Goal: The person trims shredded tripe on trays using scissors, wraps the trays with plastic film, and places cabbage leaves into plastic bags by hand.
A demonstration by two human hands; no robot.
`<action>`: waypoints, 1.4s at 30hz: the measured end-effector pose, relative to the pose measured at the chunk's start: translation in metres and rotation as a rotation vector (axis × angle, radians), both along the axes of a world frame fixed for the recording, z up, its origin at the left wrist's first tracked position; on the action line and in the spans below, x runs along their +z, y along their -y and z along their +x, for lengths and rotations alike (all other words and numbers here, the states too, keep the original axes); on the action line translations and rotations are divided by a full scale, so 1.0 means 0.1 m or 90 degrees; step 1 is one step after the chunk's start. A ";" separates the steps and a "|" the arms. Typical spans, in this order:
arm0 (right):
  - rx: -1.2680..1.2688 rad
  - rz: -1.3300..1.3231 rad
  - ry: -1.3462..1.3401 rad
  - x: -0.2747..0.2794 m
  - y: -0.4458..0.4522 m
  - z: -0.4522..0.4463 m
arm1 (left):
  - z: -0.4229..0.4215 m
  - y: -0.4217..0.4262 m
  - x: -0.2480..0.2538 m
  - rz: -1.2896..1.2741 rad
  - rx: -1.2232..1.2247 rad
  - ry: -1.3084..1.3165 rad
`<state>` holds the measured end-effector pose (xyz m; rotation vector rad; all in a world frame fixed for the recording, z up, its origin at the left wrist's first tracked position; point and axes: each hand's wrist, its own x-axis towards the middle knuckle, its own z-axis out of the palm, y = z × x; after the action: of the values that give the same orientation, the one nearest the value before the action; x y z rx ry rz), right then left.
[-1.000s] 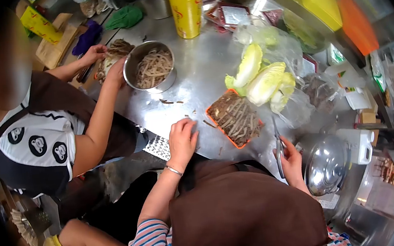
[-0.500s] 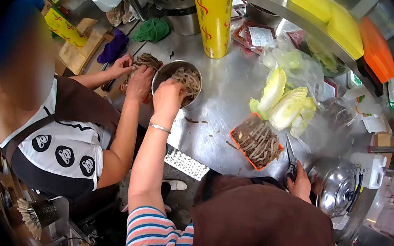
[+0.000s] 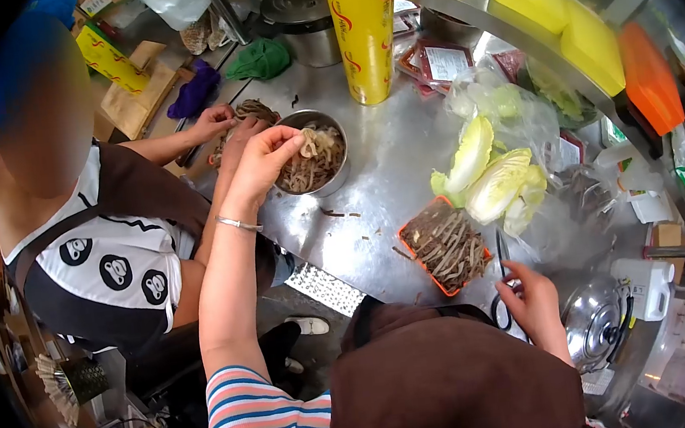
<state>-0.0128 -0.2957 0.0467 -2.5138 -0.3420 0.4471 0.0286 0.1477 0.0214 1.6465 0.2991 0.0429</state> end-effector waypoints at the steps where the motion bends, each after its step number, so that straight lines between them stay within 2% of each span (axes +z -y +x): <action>1: 0.028 0.047 -0.028 0.09 -0.12 0.09 | -0.03 0.01 0.10 0.001 0.000 0.005; 2: 0.028 0.048 -0.023 0.10 -0.22 0.16 | -0.08 0.04 0.20 -0.053 0.010 0.010; 3: 0.041 0.157 -0.066 0.08 -0.30 0.23 | -0.11 0.05 0.28 -0.108 0.020 0.014; 4: 0.055 0.267 -0.110 0.07 -0.39 0.29 | -0.12 0.04 0.34 -0.106 0.019 0.017; 10: 0.148 0.464 -0.219 0.22 -1.07 0.73 | -0.29 0.09 0.84 -0.114 0.010 0.060; 15: 0.265 0.613 -0.170 0.23 -1.74 1.00 | -0.44 0.30 1.17 -0.147 -0.025 0.066; 17: 0.295 0.650 -0.135 0.15 -1.92 1.06 | -0.47 0.41 1.21 -0.099 -0.089 0.088; 19: 0.241 0.705 -0.375 0.13 -1.98 1.09 | -0.47 0.53 1.21 -0.071 -0.140 0.105; 20: 0.234 0.700 -0.371 0.05 -1.95 1.10 | -0.47 0.59 1.19 -0.038 -0.185 0.120; 22: 0.324 0.703 -0.660 -0.17 -1.89 1.13 | -0.45 0.71 1.11 -0.038 -0.216 0.105; 24: 0.293 0.680 -0.709 -0.29 -1.68 1.06 | -0.48 0.79 0.99 -0.035 -0.225 0.094; 26: 0.280 0.659 -0.868 -0.31 -1.34 1.02 | -0.57 0.88 0.89 -0.001 -0.187 0.062; 27: 0.270 0.656 -0.872 -0.31 -1.19 0.97 | -0.63 0.94 0.83 0.103 -0.178 0.100; 29: 0.153 0.577 -0.496 -0.27 -0.89 0.89 | -0.78 1.09 0.69 0.283 -0.167 0.143; 30: 0.145 0.570 -0.500 -0.25 -0.72 0.89 | -0.87 1.18 0.55 0.355 -0.154 0.180; 32: 0.094 0.518 -0.395 -0.22 -0.43 0.90 | -1.01 1.45 0.28 0.266 -0.132 0.097; 36: 0.086 0.480 -0.410 -0.42 -0.16 0.87 | -1.13 1.97 -0.42 0.113 -0.055 0.090; 38: 0.072 0.440 -0.391 -0.57 -0.13 0.87 | -1.14 2.10 -0.58 0.104 -0.022 0.098; 40: 0.086 0.449 -0.353 -0.69 -0.17 0.91 | -1.13 2.15 -0.62 0.088 0.049 0.010; 42: 0.100 0.457 -0.314 -0.75 -0.23 0.97 | -1.09 2.16 -0.75 0.067 0.084 0.026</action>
<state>0.0842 -0.2725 -0.0279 -1.6275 -0.4131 0.8158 -0.0799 -0.0685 -0.0541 1.7255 0.3790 0.1951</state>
